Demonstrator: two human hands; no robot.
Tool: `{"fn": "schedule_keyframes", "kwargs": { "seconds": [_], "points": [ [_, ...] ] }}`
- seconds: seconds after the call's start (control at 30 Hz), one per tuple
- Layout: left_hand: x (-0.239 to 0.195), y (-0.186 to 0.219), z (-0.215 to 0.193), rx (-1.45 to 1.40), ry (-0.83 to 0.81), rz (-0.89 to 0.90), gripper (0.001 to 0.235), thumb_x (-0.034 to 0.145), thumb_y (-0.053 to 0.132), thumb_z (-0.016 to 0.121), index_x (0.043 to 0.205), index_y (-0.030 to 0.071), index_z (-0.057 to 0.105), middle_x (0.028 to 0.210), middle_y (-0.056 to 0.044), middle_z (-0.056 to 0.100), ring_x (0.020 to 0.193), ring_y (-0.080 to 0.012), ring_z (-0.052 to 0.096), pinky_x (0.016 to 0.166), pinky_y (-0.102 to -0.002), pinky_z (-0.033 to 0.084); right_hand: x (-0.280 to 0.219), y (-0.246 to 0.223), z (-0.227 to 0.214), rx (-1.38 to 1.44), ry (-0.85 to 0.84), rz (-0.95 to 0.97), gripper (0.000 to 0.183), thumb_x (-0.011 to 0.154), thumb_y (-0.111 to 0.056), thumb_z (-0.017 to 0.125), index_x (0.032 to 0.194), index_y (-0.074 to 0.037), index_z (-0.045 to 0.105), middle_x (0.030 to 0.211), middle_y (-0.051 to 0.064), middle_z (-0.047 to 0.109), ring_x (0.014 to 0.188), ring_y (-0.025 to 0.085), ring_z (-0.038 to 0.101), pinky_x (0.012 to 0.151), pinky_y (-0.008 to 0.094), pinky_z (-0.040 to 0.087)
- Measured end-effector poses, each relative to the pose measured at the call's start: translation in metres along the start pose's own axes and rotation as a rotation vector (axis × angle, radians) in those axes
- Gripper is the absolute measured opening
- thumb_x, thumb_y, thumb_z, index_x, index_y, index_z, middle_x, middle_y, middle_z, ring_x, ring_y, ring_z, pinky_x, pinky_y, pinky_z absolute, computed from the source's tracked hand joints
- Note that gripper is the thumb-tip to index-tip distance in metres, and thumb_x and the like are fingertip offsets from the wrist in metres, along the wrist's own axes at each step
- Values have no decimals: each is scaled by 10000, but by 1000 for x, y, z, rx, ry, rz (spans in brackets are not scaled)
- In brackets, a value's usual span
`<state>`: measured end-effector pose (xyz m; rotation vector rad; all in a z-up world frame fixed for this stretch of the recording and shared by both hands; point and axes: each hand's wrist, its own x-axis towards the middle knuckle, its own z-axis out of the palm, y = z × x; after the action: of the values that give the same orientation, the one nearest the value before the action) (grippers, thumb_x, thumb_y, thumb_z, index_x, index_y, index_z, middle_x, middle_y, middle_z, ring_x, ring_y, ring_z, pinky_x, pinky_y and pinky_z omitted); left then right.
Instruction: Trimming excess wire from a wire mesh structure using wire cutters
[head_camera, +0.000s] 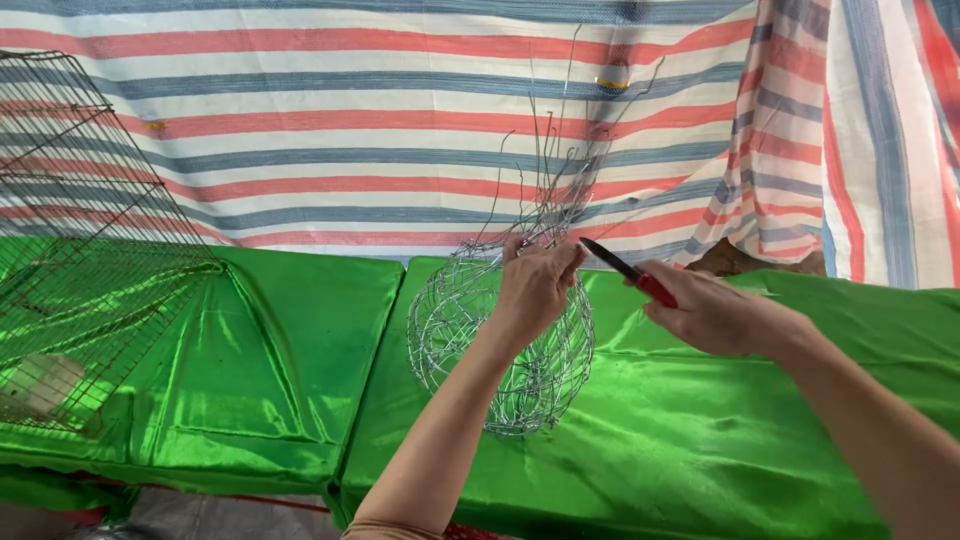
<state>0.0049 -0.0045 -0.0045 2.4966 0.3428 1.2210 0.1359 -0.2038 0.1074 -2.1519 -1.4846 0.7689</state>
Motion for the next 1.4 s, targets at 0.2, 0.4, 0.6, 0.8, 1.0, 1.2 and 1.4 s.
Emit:
{"fn": "schedule_keyframes", "kwargs": {
  "seconds": [0.2, 0.4, 0.6, 0.8, 1.0, 1.2, 1.4],
  "points": [
    [12, 16, 3, 151, -41, -22, 187, 1035, 304, 555, 965, 220, 707, 648, -25, 708, 737, -265, 720, 1059, -532, 363, 13, -4, 41, -1090, 461, 158, 317, 919, -112, 501, 1235, -110, 526, 892, 276, 588, 811, 487, 643, 521, 591, 475],
    [12, -2, 5, 69, -51, -46, 198, 996, 280, 591, 818, 216, 649, 622, -13, 696, 751, -272, 721, 1066, -512, 346, 13, -17, 65, -1260, 800, 23, 292, 878, -28, 525, 1166, 2, 566, 744, 319, 533, 626, 461, 563, 377, 596, 388],
    [2, -7, -7, -97, 21, -6, 141, 1024, 270, 617, 1027, 213, 746, 672, 11, 722, 759, -223, 704, 1088, -468, 298, -5, -35, -8, 36, -7, 37, 285, 893, -221, 576, 974, 51, 598, 711, 238, 669, 623, 386, 704, 430, 486, 510],
    [-5, -5, 0, -93, 50, 88, 128, 1024, 297, 590, 1012, 245, 707, 702, 1, 712, 792, -237, 686, 1094, -444, 287, 31, 78, 51, 1281, -404, -141, 467, 951, -149, 542, 1378, 21, 464, 833, 292, 678, 681, 386, 719, 435, 491, 600],
    [1, -7, 0, -24, -34, 4, 79, 997, 252, 616, 999, 236, 694, 652, 34, 694, 755, -234, 685, 1081, -498, 307, 15, 6, -14, 286, -128, -24, 216, 916, -154, 590, 941, 53, 644, 565, 179, 617, 426, 301, 628, 245, 403, 398],
    [10, 3, 2, 10, -87, -3, 120, 995, 248, 600, 995, 226, 718, 645, 22, 700, 763, -255, 701, 1035, -511, 336, 3, -45, 43, -1062, 508, 158, 310, 875, -100, 490, 1142, 10, 602, 729, 328, 548, 660, 533, 614, 389, 660, 394],
    [6, 2, -13, -71, -25, -8, 154, 1038, 304, 583, 1039, 215, 709, 656, 12, 703, 771, -260, 694, 1037, -471, 322, 7, -53, -10, -682, 103, 125, 347, 882, -269, 467, 1117, -29, 557, 830, 281, 685, 775, 506, 711, 521, 602, 483]
  ]
}}
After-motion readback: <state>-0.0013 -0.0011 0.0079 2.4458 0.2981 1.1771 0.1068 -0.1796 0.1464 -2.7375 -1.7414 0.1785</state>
